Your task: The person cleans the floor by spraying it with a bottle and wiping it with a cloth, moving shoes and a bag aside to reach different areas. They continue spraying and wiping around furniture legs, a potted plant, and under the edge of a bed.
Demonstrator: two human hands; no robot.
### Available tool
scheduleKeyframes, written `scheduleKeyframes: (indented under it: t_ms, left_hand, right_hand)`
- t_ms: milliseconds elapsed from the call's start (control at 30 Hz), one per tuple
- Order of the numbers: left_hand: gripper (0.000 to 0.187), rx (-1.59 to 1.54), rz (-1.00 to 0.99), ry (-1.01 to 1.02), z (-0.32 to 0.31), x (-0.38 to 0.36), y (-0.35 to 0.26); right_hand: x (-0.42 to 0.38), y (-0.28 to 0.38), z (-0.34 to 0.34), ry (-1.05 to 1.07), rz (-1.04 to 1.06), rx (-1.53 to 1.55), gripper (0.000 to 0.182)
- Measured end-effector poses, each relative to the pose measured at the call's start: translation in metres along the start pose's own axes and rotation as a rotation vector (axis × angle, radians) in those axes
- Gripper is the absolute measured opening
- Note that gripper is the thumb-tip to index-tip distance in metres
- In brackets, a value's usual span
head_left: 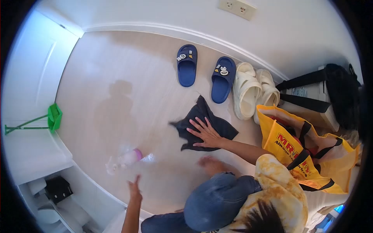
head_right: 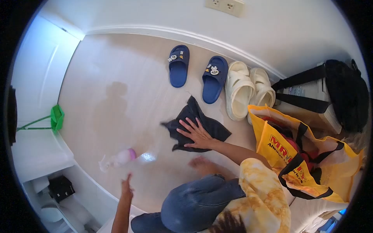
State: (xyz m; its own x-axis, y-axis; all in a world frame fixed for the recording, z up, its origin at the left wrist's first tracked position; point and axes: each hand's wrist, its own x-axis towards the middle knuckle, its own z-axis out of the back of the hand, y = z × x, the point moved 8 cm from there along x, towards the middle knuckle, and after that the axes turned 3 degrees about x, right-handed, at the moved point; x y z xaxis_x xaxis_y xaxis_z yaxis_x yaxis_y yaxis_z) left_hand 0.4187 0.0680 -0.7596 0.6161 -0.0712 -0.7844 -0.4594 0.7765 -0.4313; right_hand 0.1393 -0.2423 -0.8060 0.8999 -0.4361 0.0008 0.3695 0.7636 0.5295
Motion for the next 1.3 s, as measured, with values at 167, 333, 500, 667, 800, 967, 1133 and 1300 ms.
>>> scheduleKeyframes:
  t_ms: [167, 333, 500, 667, 800, 967, 1133, 1300]
  left_hand:
    - [0.094, 0.511, -1.227, 0.255, -0.222, -0.119, -0.169]
    - [0.113, 0.585, -1.388, -0.034, -0.45, -0.087, -0.281]
    - [0.095, 0.308, -1.31, -0.121, -0.504, -0.051, -0.309]
    - [0.03, 0.084, -1.236, -0.141, -0.489, -0.02, -0.343]
    - [0.035, 0.011, -1.177, -0.165, -0.414, -0.032, -0.391]
    - [0.04, -0.197, -1.356, -0.18, -0.327, -0.032, -0.437]
    - [0.035, 0.043, -1.504, -0.29, -0.357, -0.029, -0.411]
    - [0.036, 0.191, -1.384, -0.258, -0.455, -0.026, -0.358]
  right_hand:
    - [0.043, 0.012, -0.012, 0.127, 0.188, 0.007, 0.081]
    - [0.075, 0.005, -0.033, 0.043, 0.2, 0.105, 0.065]
    - [0.106, 0.006, -0.043, 0.061, 0.197, 0.043, 0.076]
    - [0.208, -0.024, -0.011, -0.077, 0.145, 0.145, 0.08]
    - [0.266, -0.139, 0.016, -0.222, -0.033, 0.17, 0.075]
    - [0.187, -0.252, 0.142, -0.436, -0.493, -0.254, 0.065]
    - [0.071, -0.226, 0.127, -0.642, -0.772, -0.21, 0.064]
    - [0.018, -0.109, 0.046, -0.229, -0.424, -0.004, 0.065]
